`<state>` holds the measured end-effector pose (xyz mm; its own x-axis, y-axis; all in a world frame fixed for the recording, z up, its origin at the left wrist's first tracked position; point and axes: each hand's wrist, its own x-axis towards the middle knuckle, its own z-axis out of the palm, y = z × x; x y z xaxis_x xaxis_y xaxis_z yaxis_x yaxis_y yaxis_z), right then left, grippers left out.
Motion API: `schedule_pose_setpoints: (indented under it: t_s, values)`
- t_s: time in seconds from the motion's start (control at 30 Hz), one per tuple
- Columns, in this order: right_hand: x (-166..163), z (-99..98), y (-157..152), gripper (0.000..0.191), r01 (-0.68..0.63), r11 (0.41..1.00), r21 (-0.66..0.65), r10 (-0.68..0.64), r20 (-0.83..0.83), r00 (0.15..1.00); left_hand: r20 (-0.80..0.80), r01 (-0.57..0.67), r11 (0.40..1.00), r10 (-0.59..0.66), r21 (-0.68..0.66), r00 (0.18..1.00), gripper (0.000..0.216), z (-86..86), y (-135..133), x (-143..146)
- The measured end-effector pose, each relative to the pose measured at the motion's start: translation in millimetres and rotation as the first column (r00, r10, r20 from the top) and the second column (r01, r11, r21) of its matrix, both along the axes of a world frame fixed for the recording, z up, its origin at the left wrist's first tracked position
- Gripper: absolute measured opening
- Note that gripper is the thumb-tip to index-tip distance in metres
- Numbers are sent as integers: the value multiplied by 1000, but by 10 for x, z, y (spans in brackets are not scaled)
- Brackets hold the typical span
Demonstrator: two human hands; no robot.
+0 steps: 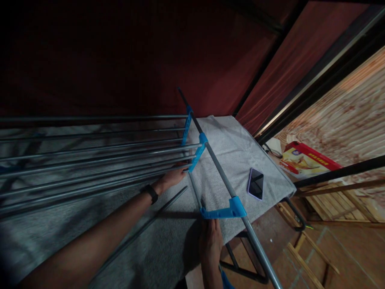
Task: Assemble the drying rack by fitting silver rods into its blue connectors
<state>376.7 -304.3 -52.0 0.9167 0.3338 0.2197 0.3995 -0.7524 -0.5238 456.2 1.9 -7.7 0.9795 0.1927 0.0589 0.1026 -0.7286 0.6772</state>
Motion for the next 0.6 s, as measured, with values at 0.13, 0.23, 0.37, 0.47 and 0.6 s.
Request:
schedule_pose_setpoints:
  t_s: [0.13,0.23,0.37,0.47,0.6]
  values:
    - [-31,6,-2,43,-47,999,-23,49,90,995,-2,31,999,-31,36,1000,56,43,-26,-25]
    - [-61,22,30,39,-39,996,-82,53,169,984,0,40,997,-40,70,999,63,123,-95,-143]
    - [-74,71,74,37,-8,988,-153,41,213,976,0,-40,990,40,139,999,60,187,-314,-747]
    - [-123,117,69,36,13,980,-199,34,231,972,75,-181,950,167,255,983,54,90,-561,-1670]
    - [-378,132,74,42,-18,984,-175,68,282,957,306,-390,762,261,517,916,62,-188,-859,-3248]
